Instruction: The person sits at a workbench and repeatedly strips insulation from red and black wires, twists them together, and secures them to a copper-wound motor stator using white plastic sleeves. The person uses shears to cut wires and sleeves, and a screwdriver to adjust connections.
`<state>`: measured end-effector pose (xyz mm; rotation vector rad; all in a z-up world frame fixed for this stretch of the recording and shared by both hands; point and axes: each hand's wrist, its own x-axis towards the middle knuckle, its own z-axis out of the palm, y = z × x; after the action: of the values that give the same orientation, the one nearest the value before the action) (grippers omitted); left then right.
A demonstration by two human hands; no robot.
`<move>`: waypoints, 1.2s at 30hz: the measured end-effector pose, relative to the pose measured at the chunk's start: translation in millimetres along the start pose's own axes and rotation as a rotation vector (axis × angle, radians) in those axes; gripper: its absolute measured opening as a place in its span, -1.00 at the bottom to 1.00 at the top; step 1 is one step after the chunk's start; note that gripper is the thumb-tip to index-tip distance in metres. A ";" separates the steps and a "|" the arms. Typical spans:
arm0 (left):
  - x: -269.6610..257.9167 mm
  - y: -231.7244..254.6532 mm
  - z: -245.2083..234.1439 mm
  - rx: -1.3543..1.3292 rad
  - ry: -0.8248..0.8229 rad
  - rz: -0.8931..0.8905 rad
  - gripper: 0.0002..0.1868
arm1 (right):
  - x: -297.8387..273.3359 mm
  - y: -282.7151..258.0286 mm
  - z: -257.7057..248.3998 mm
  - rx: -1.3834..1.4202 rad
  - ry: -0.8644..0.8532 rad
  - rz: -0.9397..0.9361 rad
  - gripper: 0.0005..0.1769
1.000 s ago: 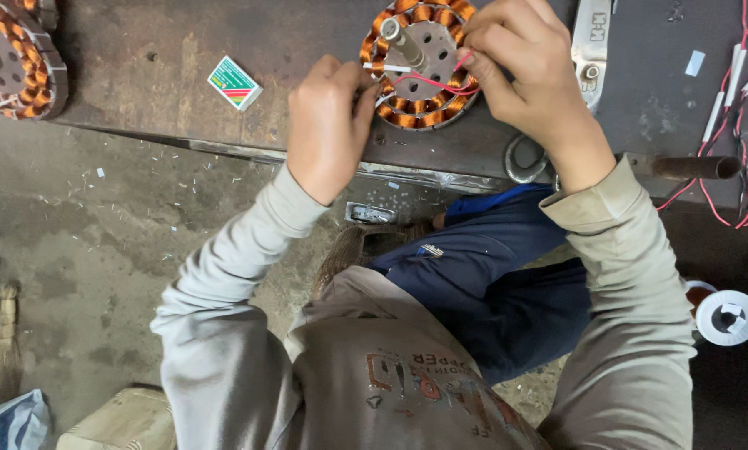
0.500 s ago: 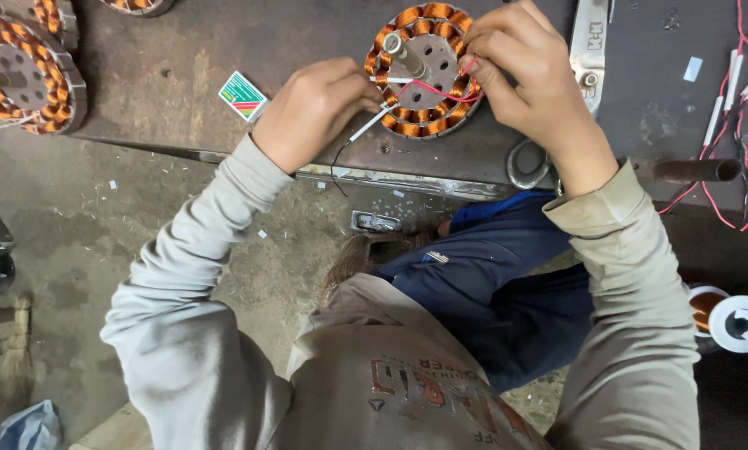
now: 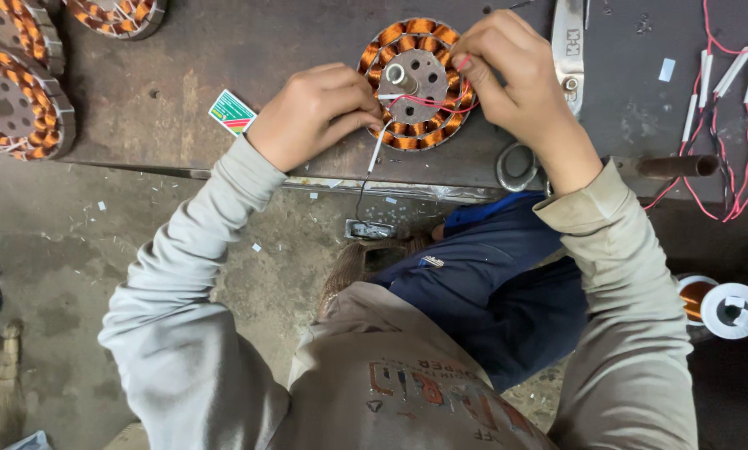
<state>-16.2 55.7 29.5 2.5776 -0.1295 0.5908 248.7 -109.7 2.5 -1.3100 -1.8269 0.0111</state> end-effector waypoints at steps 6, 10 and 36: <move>-5.3 1.2 -6.3 0.051 -0.043 0.045 -0.88 | -5.2 3.8 5.7 0.072 0.061 0.063 -0.85; -6.6 3.2 -1.5 0.118 -0.025 -0.007 -0.80 | -9.4 4.5 7.0 0.153 0.081 0.163 -0.79; 35.5 28.7 24.4 0.187 -0.027 -0.511 -0.81 | -2.0 0.6 9.6 0.133 -0.029 0.234 -0.46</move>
<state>19.6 19.3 38.2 2.6427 0.5842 0.3870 243.2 -106.7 -5.1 -1.4269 -1.6575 0.2746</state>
